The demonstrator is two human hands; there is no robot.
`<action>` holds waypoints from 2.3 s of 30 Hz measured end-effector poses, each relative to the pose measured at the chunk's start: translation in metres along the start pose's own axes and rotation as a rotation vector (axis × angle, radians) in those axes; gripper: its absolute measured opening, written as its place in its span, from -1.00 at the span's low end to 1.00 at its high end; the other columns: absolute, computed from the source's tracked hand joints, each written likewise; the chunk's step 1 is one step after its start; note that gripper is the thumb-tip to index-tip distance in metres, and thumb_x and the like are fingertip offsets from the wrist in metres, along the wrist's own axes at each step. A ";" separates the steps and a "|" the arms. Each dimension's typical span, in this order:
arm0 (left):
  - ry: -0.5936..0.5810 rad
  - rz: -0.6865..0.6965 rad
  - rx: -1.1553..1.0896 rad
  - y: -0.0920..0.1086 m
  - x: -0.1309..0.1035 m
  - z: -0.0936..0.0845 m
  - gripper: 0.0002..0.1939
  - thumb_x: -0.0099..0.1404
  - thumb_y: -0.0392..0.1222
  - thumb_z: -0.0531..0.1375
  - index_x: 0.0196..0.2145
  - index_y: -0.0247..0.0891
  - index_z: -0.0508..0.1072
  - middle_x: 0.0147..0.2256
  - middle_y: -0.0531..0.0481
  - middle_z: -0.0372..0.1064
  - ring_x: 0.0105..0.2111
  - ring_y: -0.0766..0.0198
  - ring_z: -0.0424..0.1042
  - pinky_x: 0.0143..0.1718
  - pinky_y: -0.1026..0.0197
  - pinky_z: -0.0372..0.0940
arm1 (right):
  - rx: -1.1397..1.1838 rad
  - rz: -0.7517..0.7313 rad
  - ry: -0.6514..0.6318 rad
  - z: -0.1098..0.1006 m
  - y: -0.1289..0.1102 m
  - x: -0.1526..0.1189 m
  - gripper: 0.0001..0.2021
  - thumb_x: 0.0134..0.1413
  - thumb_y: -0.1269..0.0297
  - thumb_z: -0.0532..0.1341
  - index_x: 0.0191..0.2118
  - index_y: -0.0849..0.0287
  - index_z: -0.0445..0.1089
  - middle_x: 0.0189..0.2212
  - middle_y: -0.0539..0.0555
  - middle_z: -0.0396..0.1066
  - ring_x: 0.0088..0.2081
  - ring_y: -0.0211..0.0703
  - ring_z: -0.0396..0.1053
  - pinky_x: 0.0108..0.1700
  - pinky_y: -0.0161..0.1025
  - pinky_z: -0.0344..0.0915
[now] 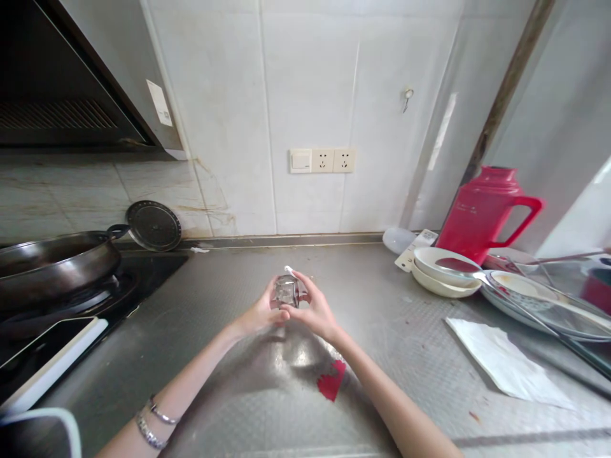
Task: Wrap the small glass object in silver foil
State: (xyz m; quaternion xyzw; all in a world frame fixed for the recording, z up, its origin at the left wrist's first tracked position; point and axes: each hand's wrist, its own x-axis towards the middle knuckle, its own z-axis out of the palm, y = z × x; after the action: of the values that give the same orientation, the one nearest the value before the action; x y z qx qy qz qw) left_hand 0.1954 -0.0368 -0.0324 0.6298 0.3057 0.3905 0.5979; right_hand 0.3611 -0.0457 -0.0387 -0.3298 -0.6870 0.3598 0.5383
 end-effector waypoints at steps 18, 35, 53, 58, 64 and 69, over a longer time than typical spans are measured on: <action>0.213 0.155 0.244 -0.016 0.003 0.001 -0.11 -0.10 -0.21 0.41 0.14 -0.23 0.08 -0.05 -0.19 0.37 -0.19 0.16 0.46 -0.18 0.18 0.34 | -0.450 -0.141 -0.052 -0.011 -0.007 -0.003 -0.52 0.12 0.11 0.21 0.17 -0.02 0.21 0.30 0.15 0.00 0.29 0.09 0.00 0.25 0.18 0.03; 0.193 0.146 0.346 -0.007 0.001 0.004 -0.15 -0.16 -0.29 0.40 0.10 -0.20 0.18 -0.13 -0.06 0.40 -0.33 0.26 0.42 -0.30 0.26 0.30 | -0.516 -0.376 -0.100 -0.017 -0.009 -0.004 -0.60 0.24 0.31 0.06 0.17 0.04 0.26 0.14 0.12 0.29 0.16 0.00 0.26 0.17 0.06 0.25; 0.237 0.210 0.413 -0.013 0.003 0.001 -0.19 -0.16 -0.36 0.38 0.05 -0.23 0.16 -0.03 -0.13 0.35 -0.08 0.11 0.37 -0.04 0.15 0.24 | -0.480 -0.455 -0.024 -0.017 -0.012 -0.005 -0.70 0.21 0.34 0.09 0.00 0.06 0.44 -0.01 0.13 0.45 0.04 -0.01 0.40 0.10 0.04 0.33; 0.189 0.263 0.400 -0.013 0.003 0.004 -0.26 -0.10 -0.37 0.35 0.04 -0.22 0.18 -0.01 -0.13 0.34 -0.07 0.13 0.38 -0.05 0.16 0.25 | -0.528 -0.516 -0.096 -0.013 -0.012 -0.004 -0.63 0.21 0.37 0.08 0.11 0.07 0.34 0.07 0.14 0.38 0.11 -0.03 0.33 0.19 0.14 0.20; 0.246 0.210 0.414 -0.012 0.003 0.004 -0.17 -0.16 -0.35 0.39 0.06 -0.23 0.16 -0.05 -0.13 0.35 -0.11 0.12 0.39 -0.08 0.14 0.27 | -0.528 -0.461 0.009 -0.019 -0.004 -0.002 -0.67 0.22 0.39 0.07 0.06 0.06 0.38 -0.01 0.15 0.45 0.03 -0.03 0.40 0.16 0.17 0.23; 0.237 0.240 0.395 -0.011 0.003 0.004 -0.25 -0.13 -0.32 0.38 0.01 -0.23 0.18 -0.09 -0.10 0.37 -0.17 0.17 0.41 -0.15 0.19 0.28 | -0.499 -0.582 -0.041 -0.015 -0.009 -0.007 -0.65 0.17 0.43 0.10 0.05 0.07 0.39 0.00 0.15 0.44 0.05 -0.04 0.39 0.18 0.14 0.22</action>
State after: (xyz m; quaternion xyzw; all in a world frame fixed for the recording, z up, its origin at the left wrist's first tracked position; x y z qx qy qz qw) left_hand 0.2015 -0.0352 -0.0432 0.7161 0.3670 0.4624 0.3725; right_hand 0.3764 -0.0540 -0.0316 -0.2347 -0.8291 0.0205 0.5071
